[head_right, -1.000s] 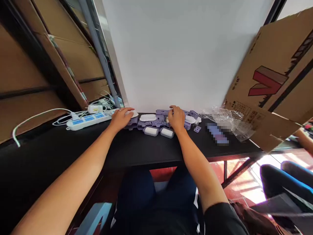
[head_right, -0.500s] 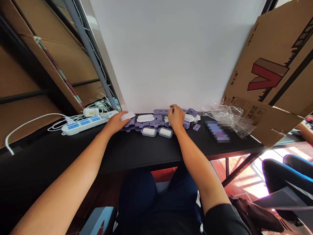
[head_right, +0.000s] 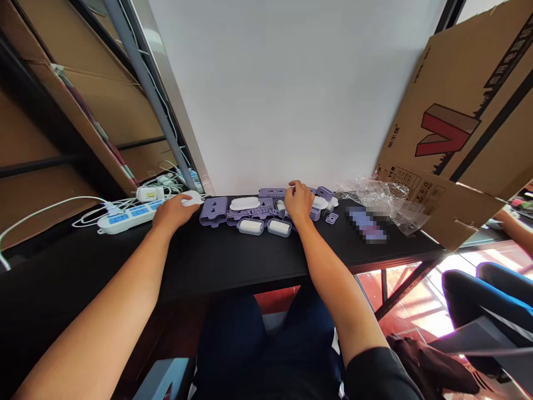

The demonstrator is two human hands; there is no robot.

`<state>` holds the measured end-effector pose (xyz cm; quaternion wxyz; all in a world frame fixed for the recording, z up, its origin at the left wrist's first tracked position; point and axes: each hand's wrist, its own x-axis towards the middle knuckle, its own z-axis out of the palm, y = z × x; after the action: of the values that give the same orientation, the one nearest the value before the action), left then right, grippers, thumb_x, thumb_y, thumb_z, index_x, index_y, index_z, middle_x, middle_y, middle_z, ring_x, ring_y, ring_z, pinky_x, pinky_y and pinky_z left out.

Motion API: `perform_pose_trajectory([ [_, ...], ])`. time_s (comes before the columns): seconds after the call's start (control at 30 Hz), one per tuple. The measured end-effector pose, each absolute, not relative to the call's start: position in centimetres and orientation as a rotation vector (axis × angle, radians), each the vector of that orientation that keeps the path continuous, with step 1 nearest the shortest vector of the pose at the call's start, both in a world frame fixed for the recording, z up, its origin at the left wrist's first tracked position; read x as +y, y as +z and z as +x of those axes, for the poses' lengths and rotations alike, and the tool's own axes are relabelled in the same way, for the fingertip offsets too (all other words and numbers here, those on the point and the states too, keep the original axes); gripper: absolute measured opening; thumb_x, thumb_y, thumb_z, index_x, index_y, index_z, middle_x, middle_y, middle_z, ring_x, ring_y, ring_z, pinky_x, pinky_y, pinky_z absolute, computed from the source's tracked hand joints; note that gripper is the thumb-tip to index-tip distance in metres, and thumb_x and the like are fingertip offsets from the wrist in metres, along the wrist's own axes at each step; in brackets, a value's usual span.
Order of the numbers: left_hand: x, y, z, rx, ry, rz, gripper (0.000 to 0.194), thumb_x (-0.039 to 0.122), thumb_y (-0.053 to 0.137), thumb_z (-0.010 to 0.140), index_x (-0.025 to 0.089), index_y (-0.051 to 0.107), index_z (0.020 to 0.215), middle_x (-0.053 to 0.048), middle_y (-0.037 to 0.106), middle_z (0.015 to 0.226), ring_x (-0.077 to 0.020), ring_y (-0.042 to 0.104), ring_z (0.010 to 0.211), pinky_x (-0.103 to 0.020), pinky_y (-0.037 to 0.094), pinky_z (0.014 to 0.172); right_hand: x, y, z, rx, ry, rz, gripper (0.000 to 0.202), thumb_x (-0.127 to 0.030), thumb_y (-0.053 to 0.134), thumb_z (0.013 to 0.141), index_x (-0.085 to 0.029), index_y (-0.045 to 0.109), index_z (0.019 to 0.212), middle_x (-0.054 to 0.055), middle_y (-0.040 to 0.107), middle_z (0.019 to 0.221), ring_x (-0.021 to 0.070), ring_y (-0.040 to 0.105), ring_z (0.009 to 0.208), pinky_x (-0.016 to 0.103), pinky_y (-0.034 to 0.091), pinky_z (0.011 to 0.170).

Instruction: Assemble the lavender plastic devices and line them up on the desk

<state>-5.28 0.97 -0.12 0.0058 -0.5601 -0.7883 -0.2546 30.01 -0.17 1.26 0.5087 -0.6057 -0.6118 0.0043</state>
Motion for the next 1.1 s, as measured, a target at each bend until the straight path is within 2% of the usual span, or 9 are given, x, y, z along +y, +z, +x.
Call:
perform_pose_trajectory([
  [0.1, 1.5, -0.5, -6.3, -2.596, -0.609, -1.821, 0.055, 0.041, 0.068, 0.086, 0.018, 0.064, 0.136, -0.021, 0.07, 0.134, -0.0429, 0.066, 0.125, -0.047, 0.054, 0.096, -0.1, 1.3, 30.1, -1.47, 0.007, -1.473, 0.035, -0.02, 0.041, 0.094, -0.023, 0.07, 0.113, 0.008, 0.075, 0.107, 0.0287, 0.063, 0.108, 0.043, 0.038, 0.097],
  [0.23, 1.4, -0.7, -6.4, -2.642, -0.552, -1.815, 0.056, 0.039, 0.068, 0.086, 0.022, 0.061, 0.139, -0.02, 0.069, 0.138, -0.0424, 0.066, 0.126, -0.049, 0.054, 0.098, -0.1, 1.3, 30.1, -1.485, -0.014, -1.481, 0.036, -0.021, 0.042, 0.093, -0.021, 0.07, 0.115, 0.009, 0.076, 0.108, 0.0288, 0.064, 0.106, 0.042, 0.039, 0.094],
  [0.33, 0.6, -0.4, -5.5, -2.595, -0.625, -1.766, 0.048, 0.043, 0.062, 0.09, 0.021, 0.067, 0.133, -0.02, 0.069, 0.137, -0.0432, 0.063, 0.129, -0.05, 0.053, 0.099, 0.0, 1.2, 30.2, -1.483, -0.038, -1.476, 0.037, -0.022, 0.043, 0.092, -0.02, 0.071, 0.116, 0.011, 0.076, 0.108, 0.0293, 0.065, 0.105, 0.042, 0.039, 0.093],
  [0.43, -0.1, -0.1, -3.7, -2.38, -0.807, -1.74, 0.041, 0.041, 0.047, 0.099, 0.021, 0.072, 0.125, -0.02, 0.07, 0.133, -0.0397, 0.062, 0.129, -0.049, 0.051, 0.101, 0.1, 1.0, 30.2, -1.456, -0.054, -1.451, 0.039, -0.022, 0.043, 0.091, -0.019, 0.07, 0.119, 0.011, 0.076, 0.106, 0.03, 0.064, 0.105, 0.043, 0.038, 0.093],
  [0.57, -0.7, -0.2, -1.1, -2.184, -0.849, -1.976, 0.05, 0.048, 0.043, 0.101, 0.021, 0.066, 0.136, -0.018, 0.071, 0.131, -0.0351, 0.063, 0.128, -0.046, 0.047, 0.109, 0.1, 0.8, 30.0, -1.451, -0.106, -1.431, 0.04, -0.024, 0.042, 0.091, -0.02, 0.07, 0.119, 0.011, 0.076, 0.104, 0.0321, 0.064, 0.104, 0.045, 0.037, 0.093],
  [0.73, -1.0, -0.4, 0.8, -2.318, -0.647, -2.014, 0.064, 0.059, 0.048, 0.098, 0.023, 0.055, 0.15, -0.021, 0.064, 0.143, -0.0409, 0.057, 0.137, -0.051, 0.045, 0.109, -0.2, 0.8, 29.7, -1.499, -0.248, -1.44, 0.038, -0.025, 0.042, 0.094, -0.021, 0.07, 0.119, 0.014, 0.074, 0.108, 0.0335, 0.06, 0.106, 0.045, 0.036, 0.091],
  [0.9, -0.9, -0.2, 0.8, -2.391, -0.647, -2.06, 0.076, 0.07, 0.048, 0.093, 0.024, 0.048, 0.155, -0.022, 0.06, 0.149, -0.0441, 0.058, 0.136, -0.052, 0.047, 0.105, -0.6, 0.8, 29.3, -1.573, -0.306, -1.436, 0.037, -0.025, 0.043, 0.096, -0.021, 0.069, 0.122, 0.014, 0.072, 0.111, 0.0337, 0.059, 0.109, 0.046, 0.034, 0.092],
  [1.1, -0.3, -0.5, 0.5, -2.416, -0.738, -2.124, 0.078, 0.053, 0.06, 0.087, 0.024, 0.044, 0.157, -0.021, 0.064, 0.144, -0.0423, 0.062, 0.131, -0.048, 0.05, 0.101, -1.4, 1.1, 28.3, -1.673, -0.323, -1.398, 0.036, -0.025, 0.044, 0.097, -0.021, 0.069, 0.123, 0.014, 0.072, 0.114, 0.0334, 0.059, 0.112, 0.046, 0.033, 0.095],
])
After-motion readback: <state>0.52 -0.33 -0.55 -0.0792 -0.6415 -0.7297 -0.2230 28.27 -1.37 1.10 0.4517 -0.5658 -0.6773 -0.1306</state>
